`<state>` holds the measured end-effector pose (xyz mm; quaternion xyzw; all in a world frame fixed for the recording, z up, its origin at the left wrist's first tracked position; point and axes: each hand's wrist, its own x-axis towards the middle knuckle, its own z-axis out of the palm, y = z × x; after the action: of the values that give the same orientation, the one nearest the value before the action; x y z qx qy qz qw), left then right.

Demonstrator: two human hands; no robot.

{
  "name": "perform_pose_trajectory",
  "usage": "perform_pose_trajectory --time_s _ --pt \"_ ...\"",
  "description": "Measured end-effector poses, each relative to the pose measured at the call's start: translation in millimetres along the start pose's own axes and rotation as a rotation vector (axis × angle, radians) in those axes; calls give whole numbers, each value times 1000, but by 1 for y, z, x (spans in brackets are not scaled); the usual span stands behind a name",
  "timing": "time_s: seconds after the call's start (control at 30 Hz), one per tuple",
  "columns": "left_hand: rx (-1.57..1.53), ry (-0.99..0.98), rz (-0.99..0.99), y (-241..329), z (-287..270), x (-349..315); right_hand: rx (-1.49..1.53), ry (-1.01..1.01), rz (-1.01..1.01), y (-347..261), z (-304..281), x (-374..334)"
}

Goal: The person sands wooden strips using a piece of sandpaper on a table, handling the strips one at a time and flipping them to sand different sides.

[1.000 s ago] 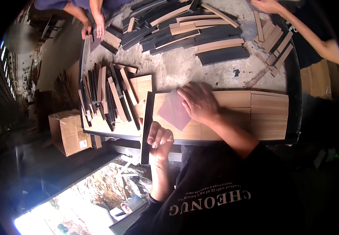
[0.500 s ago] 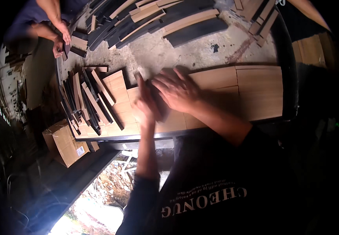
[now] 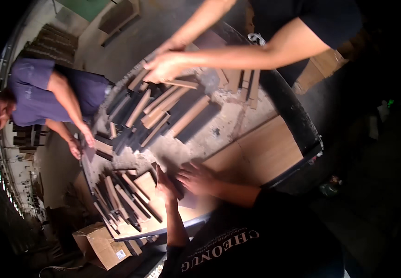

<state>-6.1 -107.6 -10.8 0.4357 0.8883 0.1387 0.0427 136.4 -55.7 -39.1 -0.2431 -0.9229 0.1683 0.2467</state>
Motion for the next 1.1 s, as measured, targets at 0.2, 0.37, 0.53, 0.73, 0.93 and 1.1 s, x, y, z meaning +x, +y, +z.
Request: perform_pose_trajectory --time_s 0.2,0.37,0.53,0.73,0.93,1.1 --pt "-495 286 175 -67 42 -23 75 -36 -53 -5 1 7" --pt "-168 122 164 -22 32 -47 18 -74 -59 5 -13 13" --pt "-394 88 15 -53 8 65 -43 -27 -87 1 -11 8" --pt "-620 131 -195 -103 10 -9 48 -7 -159 -3 -16 12" --pt "-2031 -299 -389 -41 6 -100 103 -50 -119 5 -9 5" --pt "-2084 -226 -267 -25 -25 -109 36 -14 -146 11 -8 2"
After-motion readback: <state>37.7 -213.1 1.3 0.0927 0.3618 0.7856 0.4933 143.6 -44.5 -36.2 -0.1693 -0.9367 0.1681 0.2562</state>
